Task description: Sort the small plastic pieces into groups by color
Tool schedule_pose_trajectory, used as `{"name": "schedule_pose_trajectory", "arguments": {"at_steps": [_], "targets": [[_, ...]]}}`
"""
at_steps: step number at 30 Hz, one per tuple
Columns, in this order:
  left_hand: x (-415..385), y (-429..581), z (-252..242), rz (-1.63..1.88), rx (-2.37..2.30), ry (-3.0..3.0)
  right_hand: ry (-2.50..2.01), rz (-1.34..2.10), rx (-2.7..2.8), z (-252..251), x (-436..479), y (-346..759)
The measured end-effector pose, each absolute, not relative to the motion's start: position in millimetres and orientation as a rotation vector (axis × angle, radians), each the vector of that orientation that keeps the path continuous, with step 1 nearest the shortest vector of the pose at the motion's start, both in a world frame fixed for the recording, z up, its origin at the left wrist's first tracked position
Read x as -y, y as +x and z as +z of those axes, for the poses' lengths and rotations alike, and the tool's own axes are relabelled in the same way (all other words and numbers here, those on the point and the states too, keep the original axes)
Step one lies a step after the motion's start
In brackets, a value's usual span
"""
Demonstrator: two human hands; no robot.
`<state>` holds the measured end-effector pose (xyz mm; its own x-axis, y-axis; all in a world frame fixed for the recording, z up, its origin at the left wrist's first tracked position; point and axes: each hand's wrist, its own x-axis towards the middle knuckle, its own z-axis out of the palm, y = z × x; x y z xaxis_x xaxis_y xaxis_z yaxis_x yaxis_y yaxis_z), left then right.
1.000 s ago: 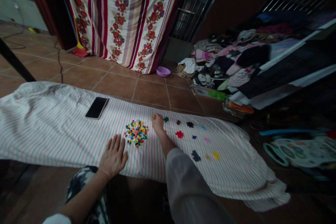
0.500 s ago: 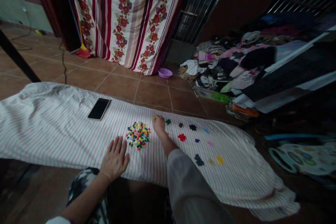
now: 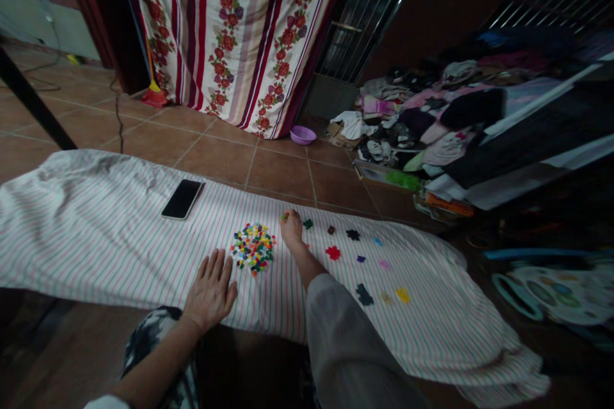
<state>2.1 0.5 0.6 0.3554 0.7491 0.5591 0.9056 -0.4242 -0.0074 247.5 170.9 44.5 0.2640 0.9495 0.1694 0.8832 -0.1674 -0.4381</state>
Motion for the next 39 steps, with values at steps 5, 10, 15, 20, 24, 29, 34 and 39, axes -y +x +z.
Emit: {"name": "schedule_pose_trajectory", "arguments": {"at_steps": [5, 10, 15, 20, 24, 29, 34, 39], "targets": [[-0.2, 2.0, 1.6, -0.695, 1.47, -2.314, -2.051, 0.216, 1.699, 42.4, -171.9, 250.4], [-0.2, 2.4, 0.8, -0.698, 1.469, -2.303, -2.022, 0.238, 1.76, 42.3, -172.6, 252.4], [-0.7, 2.8, 3.1, -0.675, 1.439, -2.284, -2.02, 0.258, 1.783, 42.1, -173.0, 253.2], [-0.7, 2.6, 3.6, -0.713, 1.443, -2.277, -2.008, 0.228, 1.763, 39.1, -174.3, 253.1], [-0.5, 2.1, 2.1, -0.709, 1.429, -2.274, -1.993, 0.231, 1.731, 36.1, -174.5, 253.3], [-0.5, 2.0, 2.6, -0.721, 1.446, -2.291, -1.935, 0.21, 1.696, 33.6, -167.3, 253.1], [0.2, 2.4, 8.2, -0.683, 1.434, -2.267, -1.874, 0.193, 1.679, 31.4, -153.4, 254.9], [0.8, 2.6, 9.6, -0.656, 1.434, -2.259, -1.831, 0.26, 1.636, 30.6, -139.6, 255.0]]}}
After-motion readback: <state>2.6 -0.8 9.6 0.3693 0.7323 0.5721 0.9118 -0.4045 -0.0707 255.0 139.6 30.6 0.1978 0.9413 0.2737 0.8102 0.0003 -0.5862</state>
